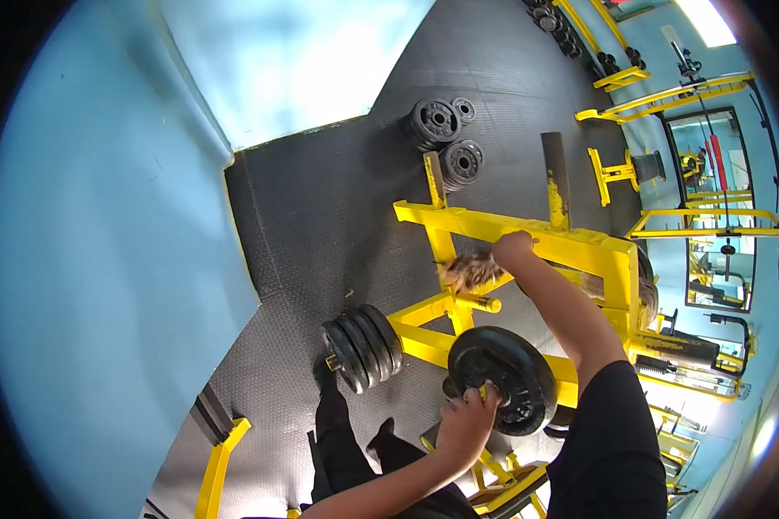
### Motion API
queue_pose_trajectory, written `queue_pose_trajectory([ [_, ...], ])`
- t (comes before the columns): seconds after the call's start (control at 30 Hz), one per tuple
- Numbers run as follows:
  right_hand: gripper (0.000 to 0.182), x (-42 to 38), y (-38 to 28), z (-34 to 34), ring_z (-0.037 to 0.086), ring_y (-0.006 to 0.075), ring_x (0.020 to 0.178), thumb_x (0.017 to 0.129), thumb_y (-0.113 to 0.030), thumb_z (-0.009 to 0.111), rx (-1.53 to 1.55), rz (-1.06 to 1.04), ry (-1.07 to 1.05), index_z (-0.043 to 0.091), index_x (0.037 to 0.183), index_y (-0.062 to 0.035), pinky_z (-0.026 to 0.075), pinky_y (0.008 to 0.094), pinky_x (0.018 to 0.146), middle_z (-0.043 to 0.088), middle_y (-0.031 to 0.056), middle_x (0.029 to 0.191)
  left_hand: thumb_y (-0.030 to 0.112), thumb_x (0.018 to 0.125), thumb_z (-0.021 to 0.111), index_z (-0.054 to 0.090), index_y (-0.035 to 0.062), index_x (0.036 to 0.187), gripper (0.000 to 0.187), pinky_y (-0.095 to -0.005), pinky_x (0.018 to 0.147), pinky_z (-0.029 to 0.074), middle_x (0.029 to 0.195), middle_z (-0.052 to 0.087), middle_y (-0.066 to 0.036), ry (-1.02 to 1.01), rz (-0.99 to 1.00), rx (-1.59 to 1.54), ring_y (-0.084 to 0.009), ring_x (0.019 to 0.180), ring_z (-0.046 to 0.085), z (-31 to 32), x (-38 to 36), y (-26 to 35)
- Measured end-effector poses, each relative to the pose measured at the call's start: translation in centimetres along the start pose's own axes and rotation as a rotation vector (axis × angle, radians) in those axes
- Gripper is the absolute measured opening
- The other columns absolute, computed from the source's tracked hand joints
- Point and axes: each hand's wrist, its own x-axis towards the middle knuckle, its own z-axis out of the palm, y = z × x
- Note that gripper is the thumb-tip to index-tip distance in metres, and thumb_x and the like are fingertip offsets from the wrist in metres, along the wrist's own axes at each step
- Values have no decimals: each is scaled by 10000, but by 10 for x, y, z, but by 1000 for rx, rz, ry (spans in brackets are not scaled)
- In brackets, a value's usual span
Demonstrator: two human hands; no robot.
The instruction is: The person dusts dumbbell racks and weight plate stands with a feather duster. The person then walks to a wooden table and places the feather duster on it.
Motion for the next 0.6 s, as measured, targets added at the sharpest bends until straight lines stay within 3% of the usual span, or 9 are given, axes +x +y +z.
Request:
queue_pose_trajectory([
  [0.1,305,-2,-3,17,721,323,994,916,-252,586,103,120,5,750,1124,-101,584,483,777,734,132,1114,147,823,655,489,39,1403,613,-360,599,521,951,586,-107,-7,22,-29,-248,701,651,-1,1,-2],
  [0.13,308,-9,-5,19,719,338,1000,911,-246,586,71,61,-28,748,1125,-95,596,471,739,727,135,1139,141,819,665,470,36,1415,636,-380,628,540,978,592,-119,-57,9,-45,-265,740,670,-5,1,-1],
  [0.17,316,-15,-10,17,713,349,1013,913,-251,579,43,13,-71,746,1131,-96,589,511,788,714,146,1171,141,819,665,470,36,1415,636,-380,628,540,978,592,-119,-52,17,-35,-265,740,670,-7,1,-1],
  [0.27,313,-44,-21,-5,715,345,1003,904,-236,585,-69,-46,-103,744,1133,-94,578,528,818,713,146,1169,141,821,666,474,33,1410,629,-376,637,548,992,597,-129,-53,51,-10,-263,764,677,-7,0,-3],
  [0.33,303,-64,-17,-22,716,350,993,871,-214,622,69,-119,101,748,1119,-93,569,518,827,720,157,1137,162,841,652,518,43,1357,546,-354,604,556,945,582,-105,29,73,28,-233,699,666,-8,-1,-3],
  [0.5,304,-147,20,-88,725,327,967,827,-231,693,339,-76,219,755,1097,-107,574,489,768,742,133,1067,124,838,634,468,-5,1375,577,-404,626,578,1029,602,-176,-22,141,-40,-301,742,696,1,1,-7],
  [0.6,353,-224,40,-104,713,339,980,835,-131,603,512,48,185,721,1166,-166,572,488,774,728,137,1071,102,831,635,394,-24,1396,627,-446,676,584,1051,593,-220,-110,108,-108,-372,775,689,-1,3,-7],
])
